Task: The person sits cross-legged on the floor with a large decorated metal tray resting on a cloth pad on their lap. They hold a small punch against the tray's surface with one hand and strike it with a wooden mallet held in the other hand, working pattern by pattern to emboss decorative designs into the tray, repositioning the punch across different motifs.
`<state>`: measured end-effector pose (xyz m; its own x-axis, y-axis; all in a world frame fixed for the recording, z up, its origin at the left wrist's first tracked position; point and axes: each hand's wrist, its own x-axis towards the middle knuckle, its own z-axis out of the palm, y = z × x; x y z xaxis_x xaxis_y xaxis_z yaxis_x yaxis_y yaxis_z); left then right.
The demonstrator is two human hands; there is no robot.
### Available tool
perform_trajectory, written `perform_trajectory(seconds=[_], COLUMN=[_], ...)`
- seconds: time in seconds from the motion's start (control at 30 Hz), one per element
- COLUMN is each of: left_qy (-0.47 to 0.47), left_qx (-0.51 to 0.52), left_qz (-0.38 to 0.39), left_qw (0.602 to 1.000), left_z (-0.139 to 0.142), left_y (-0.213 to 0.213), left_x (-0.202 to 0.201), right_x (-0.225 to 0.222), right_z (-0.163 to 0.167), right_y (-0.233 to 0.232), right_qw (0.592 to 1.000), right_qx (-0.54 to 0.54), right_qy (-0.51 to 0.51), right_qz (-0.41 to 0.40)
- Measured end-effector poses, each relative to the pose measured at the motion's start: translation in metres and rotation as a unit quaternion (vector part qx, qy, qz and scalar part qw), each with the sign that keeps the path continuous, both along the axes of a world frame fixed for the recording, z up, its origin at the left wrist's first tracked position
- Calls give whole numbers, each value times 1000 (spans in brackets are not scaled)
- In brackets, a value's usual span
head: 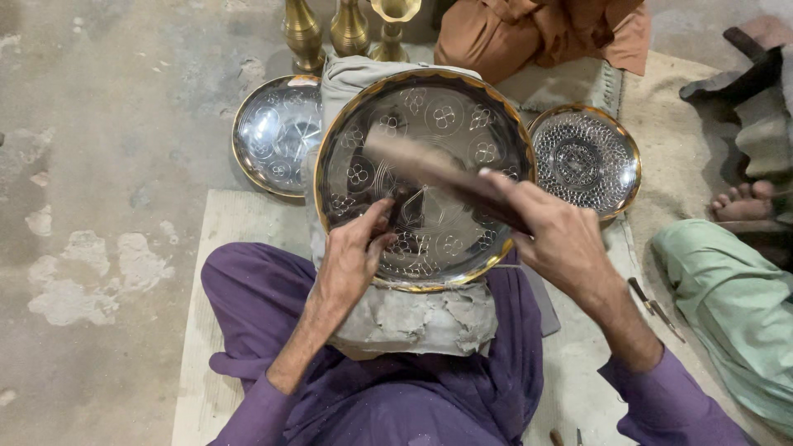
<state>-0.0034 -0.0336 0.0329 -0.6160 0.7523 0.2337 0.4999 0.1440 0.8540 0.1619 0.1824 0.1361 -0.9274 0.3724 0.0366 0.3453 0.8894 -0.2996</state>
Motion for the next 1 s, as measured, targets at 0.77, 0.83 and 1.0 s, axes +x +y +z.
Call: perform_trajectory(seconds=[0.77,0.83,1.0], left_qy=[-41,-39,-90], left_qx=[69,89,92], left_qz=[122,139,153], left_qw=[989,985,980], left_z=[-7,-1,11], left_y=[-27,-37,-48], left_x=[12,7,-1], right_x=[13,22,41], right_z=[-17,-35,-76], right_y=[-2,-1,-2], right_qw=[985,974,940], right_qx=[-28,-67,-223], right_qy=[163,190,119], right_qz=[-55,-101,-228])
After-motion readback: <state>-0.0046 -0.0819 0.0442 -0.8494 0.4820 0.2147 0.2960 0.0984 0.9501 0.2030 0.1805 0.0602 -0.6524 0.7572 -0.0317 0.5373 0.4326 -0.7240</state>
